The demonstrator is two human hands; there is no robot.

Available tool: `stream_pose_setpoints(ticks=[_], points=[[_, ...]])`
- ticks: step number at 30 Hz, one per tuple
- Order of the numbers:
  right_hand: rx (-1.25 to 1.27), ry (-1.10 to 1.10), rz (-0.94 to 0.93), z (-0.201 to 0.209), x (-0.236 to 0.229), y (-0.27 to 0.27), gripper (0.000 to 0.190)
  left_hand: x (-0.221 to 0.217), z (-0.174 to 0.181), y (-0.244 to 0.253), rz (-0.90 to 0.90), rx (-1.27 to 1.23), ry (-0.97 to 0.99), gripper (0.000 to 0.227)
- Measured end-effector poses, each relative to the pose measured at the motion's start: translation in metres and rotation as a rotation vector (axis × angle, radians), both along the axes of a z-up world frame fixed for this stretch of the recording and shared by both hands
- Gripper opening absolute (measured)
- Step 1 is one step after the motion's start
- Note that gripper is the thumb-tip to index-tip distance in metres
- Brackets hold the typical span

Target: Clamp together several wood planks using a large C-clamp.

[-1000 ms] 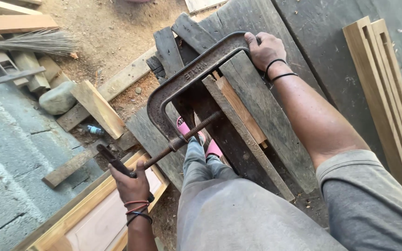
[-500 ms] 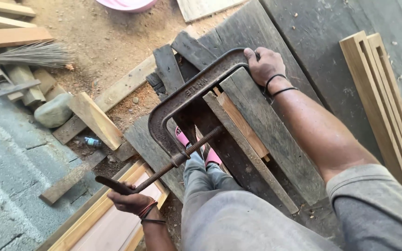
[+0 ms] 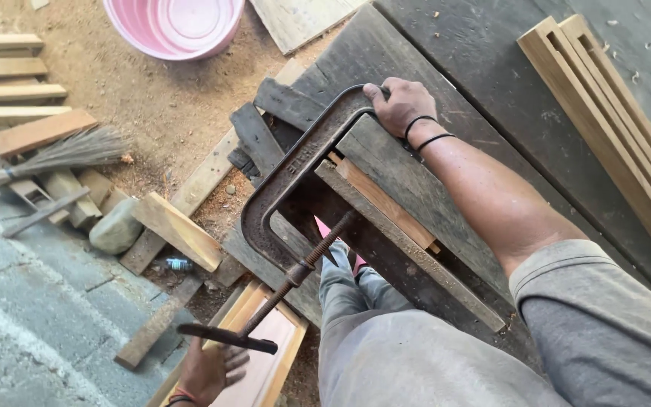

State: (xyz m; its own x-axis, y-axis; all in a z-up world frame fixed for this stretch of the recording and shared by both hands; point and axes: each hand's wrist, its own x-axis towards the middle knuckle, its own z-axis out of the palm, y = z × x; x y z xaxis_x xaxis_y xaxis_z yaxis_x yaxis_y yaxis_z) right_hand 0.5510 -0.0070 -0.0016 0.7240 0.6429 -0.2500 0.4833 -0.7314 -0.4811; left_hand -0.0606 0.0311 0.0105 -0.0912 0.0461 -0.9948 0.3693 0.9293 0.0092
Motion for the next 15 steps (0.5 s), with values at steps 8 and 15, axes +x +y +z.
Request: stream_pose_setpoints(ticks=[8,15], points=[[-0.018,0.009,-0.043,0.007,-0.002,0.0,0.053,0.037,-0.021,0.077,-0.411,-0.588,-0.125,0.115],[-0.072,0.027,-0.069,0.015,0.0,0.006,0.055,0.063,-0.051,0.1,-0.659,-0.972,-0.128,0.13]])
